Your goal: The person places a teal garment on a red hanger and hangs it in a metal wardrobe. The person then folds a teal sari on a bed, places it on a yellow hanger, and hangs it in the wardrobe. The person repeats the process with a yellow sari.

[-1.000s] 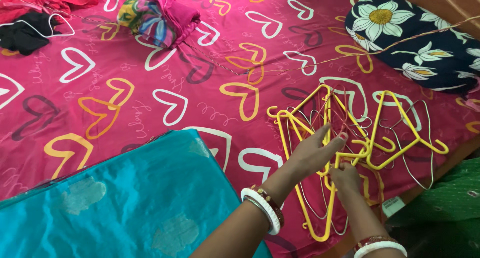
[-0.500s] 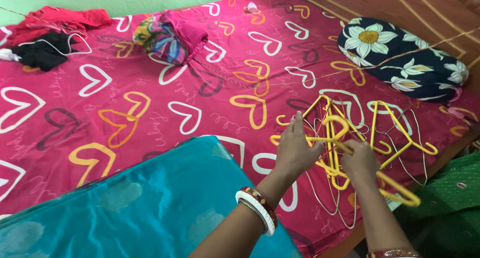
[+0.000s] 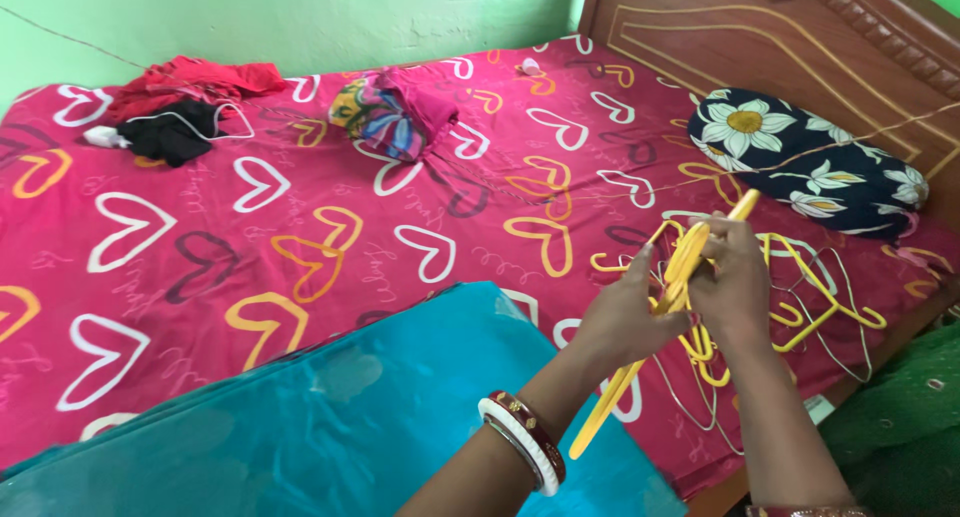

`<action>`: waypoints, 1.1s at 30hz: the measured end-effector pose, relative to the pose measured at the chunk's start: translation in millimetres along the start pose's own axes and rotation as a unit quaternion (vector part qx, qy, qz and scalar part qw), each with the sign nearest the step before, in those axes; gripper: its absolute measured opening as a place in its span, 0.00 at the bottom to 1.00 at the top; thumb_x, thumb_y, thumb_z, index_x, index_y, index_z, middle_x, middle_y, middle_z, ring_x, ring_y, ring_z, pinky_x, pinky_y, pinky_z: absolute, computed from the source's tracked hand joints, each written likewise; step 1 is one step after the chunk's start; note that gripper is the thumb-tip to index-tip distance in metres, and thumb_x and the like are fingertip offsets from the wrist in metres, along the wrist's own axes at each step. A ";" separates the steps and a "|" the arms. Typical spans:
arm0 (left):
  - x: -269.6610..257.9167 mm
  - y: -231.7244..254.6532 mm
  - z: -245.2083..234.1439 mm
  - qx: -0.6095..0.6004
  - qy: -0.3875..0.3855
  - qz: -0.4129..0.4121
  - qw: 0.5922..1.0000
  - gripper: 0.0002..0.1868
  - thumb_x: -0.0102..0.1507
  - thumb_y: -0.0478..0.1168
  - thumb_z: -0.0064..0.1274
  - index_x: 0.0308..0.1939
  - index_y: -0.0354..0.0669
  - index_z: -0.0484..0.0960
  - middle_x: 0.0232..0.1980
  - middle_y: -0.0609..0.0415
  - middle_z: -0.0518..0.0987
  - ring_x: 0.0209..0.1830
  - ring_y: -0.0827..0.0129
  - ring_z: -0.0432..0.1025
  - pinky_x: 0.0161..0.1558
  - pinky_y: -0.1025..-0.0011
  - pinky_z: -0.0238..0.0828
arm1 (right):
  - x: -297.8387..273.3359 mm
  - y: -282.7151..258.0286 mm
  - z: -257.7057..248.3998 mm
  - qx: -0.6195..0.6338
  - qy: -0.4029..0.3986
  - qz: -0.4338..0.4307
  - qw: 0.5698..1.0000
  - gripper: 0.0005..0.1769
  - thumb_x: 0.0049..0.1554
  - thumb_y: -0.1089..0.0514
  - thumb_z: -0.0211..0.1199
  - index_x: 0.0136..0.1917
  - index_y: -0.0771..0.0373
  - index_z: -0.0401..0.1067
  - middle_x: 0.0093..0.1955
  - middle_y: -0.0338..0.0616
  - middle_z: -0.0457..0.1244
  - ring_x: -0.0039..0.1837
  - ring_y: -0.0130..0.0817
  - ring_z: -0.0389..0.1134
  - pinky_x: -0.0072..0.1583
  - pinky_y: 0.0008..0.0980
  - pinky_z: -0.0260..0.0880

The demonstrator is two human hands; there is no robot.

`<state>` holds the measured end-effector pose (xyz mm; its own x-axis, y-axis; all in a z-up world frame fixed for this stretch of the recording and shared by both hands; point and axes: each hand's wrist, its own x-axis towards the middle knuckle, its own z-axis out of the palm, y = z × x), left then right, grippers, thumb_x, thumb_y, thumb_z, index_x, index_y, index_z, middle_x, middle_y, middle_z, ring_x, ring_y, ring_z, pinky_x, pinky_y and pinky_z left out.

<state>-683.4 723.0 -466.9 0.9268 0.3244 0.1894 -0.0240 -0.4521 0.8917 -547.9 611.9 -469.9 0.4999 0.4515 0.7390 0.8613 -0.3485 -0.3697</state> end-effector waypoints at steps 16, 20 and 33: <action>-65.7 -21.2 -51.0 -0.329 0.245 -0.051 0.911 0.25 0.68 0.46 0.55 0.63 0.33 0.74 0.44 0.57 0.79 0.39 0.82 0.72 0.38 0.79 0.70 | -4.0 -100.7 44.8 0.087 -0.136 0.068 0.985 0.24 0.52 0.69 0.59 0.62 0.58 0.75 0.65 0.46 0.63 0.67 0.36 0.67 0.64 0.34 0.73; -94.4 -30.5 -47.1 -0.418 0.290 -0.124 0.852 0.21 0.70 0.57 0.47 0.39 0.41 0.72 0.26 0.61 0.67 0.21 0.79 0.60 0.22 0.73 0.57 | -40.4 -68.1 69.2 0.058 -0.225 0.170 0.958 0.26 0.55 0.60 0.66 0.67 0.56 0.73 0.67 0.46 0.65 0.68 0.36 0.69 0.70 0.37 0.70; -186.2 -50.5 -51.9 -0.385 0.441 -0.154 0.796 0.35 0.57 0.78 0.40 0.31 0.49 0.69 0.18 0.64 0.62 0.13 0.82 0.57 0.16 0.78 0.54 | -156.8 14.6 136.7 0.027 -0.443 0.367 0.818 0.56 0.52 0.35 0.69 0.82 0.61 0.50 0.81 0.57 0.52 0.78 0.54 0.57 0.73 0.57 0.62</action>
<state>-874.2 728.6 -525.8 0.3176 0.9322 -0.1735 -0.3840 0.2938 0.8753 -601.3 648.3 -668.2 0.7321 0.5640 -0.3820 0.2914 -0.7662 -0.5727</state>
